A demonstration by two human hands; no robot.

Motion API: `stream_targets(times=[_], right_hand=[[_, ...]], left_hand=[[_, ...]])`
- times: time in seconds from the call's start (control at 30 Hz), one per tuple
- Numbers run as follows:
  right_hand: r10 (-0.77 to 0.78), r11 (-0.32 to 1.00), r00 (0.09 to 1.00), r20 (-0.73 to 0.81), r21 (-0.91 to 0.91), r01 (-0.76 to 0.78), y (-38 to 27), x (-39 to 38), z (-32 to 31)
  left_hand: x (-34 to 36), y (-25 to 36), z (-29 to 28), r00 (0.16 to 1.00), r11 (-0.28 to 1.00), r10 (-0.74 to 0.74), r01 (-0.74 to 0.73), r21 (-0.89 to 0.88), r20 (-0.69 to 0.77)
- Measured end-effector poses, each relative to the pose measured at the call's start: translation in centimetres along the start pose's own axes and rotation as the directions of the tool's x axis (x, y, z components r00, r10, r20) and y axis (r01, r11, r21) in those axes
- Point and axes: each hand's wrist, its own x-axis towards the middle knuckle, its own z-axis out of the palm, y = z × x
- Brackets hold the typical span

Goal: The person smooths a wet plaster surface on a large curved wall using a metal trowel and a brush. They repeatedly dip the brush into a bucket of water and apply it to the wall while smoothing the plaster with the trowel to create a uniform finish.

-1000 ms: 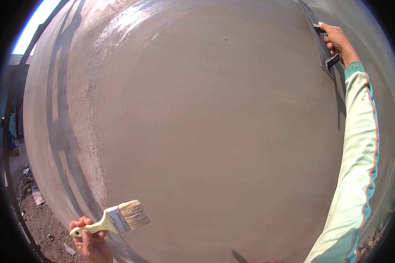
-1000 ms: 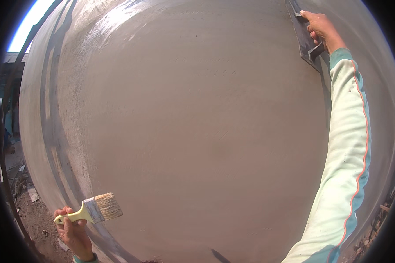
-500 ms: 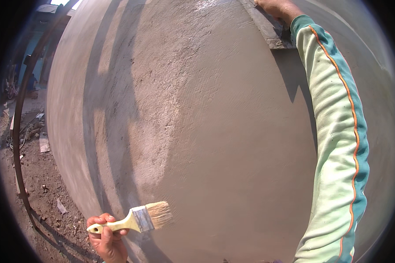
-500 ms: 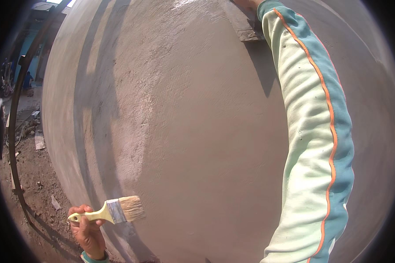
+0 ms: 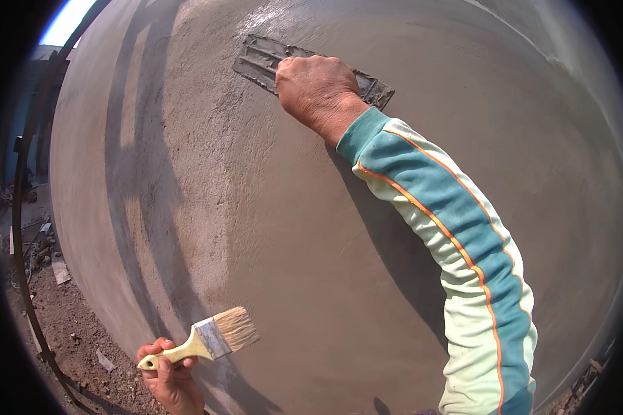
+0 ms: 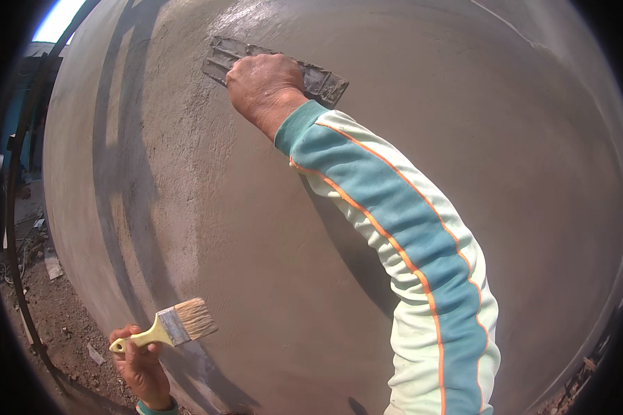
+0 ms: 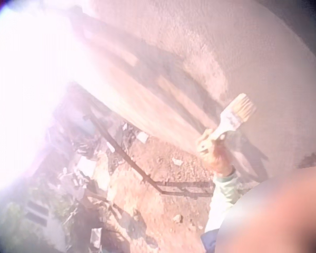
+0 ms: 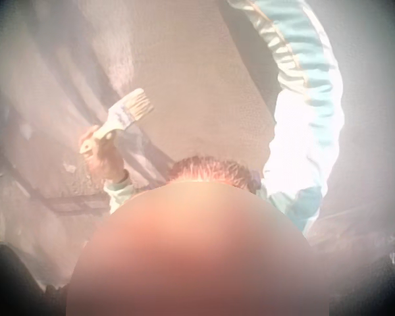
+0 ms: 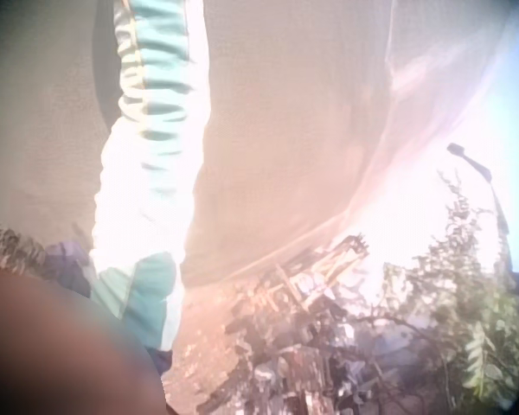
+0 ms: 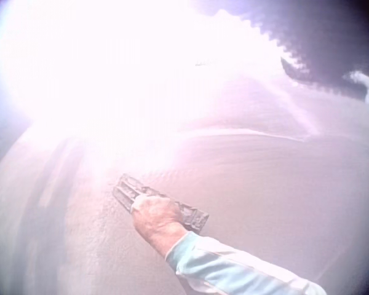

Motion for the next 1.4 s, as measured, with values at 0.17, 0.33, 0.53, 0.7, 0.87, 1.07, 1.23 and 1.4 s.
stream_targets(times=[0.17,0.33,0.53,0.7,0.87,1.07,1.23,1.4], right_hand=[[0.395,0.898,0.875,-0.278,-0.085,-0.432,10.7,-0.2,-4.2],[0.627,0.764,0.706,-0.331,0.081,-0.640,18.8,-5.6,-6.7],[0.693,0.649,0.573,-0.438,0.033,-0.760,25.2,-10.9,-8.5],[0.660,0.597,0.489,-0.570,0.003,-0.802,30.4,-16.6,-8.7],[0.728,0.451,0.509,-0.459,-0.238,-0.860,40.1,-24.1,-9.6],[0.894,0.182,0.179,-0.411,-0.033,-0.983,43.4,-40.0,-7.3],[0.977,0.203,0.179,-0.116,0.764,-0.612,38.2,-34.4,-7.1],[0.775,0.566,0.576,-0.261,0.692,-0.449,29.8,-15.7,-7.5]], left_hand=[[1.3,-0.2,-1.2,0.992,0.999,0.018,-0.012,-0.052,0.122],[2.2,-0.6,-1.2,0.967,0.999,0.049,-0.047,-0.016,0.250],[3.1,-1.0,-0.8,0.958,0.997,0.077,-0.074,-0.020,0.277],[4.1,-1.3,-1.8,0.945,0.997,0.083,-0.074,-0.038,0.316],[5.6,-2.1,-3.0,0.929,0.996,0.077,-0.053,-0.076,0.361],[6.7,-2.9,-3.7,0.927,0.989,0.078,-0.026,-0.146,0.366],[6.5,-3.4,-4.1,0.937,0.988,0.083,-0.032,-0.153,0.339],[6.1,-3.0,-4.4,0.945,0.985,0.094,-0.042,-0.170,0.312]])
